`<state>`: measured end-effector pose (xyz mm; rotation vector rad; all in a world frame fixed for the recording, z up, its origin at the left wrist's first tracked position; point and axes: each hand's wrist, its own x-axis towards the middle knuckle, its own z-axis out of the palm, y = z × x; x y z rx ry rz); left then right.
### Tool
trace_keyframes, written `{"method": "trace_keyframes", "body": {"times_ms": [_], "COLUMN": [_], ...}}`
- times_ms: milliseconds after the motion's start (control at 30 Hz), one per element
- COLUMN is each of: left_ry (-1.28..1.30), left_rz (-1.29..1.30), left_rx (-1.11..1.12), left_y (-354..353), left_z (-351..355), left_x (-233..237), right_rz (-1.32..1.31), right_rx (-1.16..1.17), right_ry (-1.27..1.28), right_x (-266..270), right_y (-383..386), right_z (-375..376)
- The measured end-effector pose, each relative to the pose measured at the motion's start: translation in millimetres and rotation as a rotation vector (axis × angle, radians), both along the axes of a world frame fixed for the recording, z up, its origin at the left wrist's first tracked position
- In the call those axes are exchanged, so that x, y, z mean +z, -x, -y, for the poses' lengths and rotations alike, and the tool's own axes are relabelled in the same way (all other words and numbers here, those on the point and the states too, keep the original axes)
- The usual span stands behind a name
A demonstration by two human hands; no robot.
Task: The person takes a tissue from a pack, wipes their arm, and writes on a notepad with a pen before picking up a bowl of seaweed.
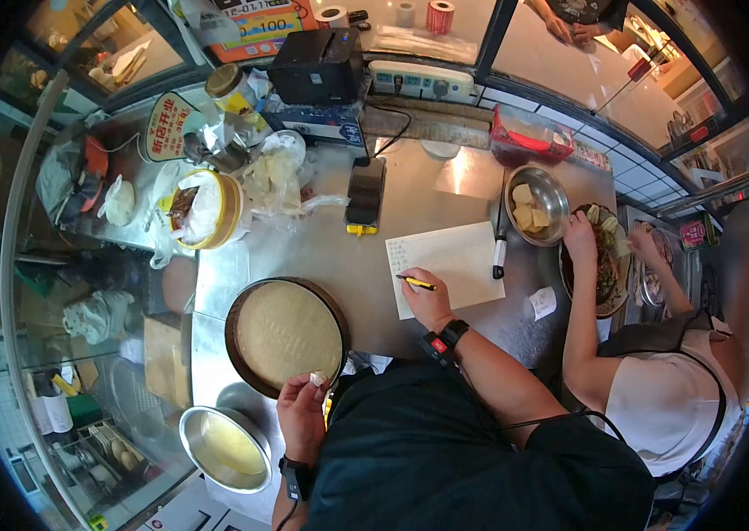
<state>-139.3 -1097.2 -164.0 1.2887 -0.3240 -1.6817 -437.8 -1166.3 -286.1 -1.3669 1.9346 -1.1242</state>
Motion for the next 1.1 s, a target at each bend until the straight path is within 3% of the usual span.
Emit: {"method": "trace_keyframes", "body": {"times_ms": [1100], "left_ry": [0.031], "left_rz": [0.006], "left_rx": [0.014], "left_y": [2.5], "left_z": [-4.4], "left_x": [6.4], "right_rz": [-0.079], "right_rx": [-0.002], "right_ry": [0.017], "right_x": [-11.0], "right_y": [3.8], "right_z": [3.4]}}
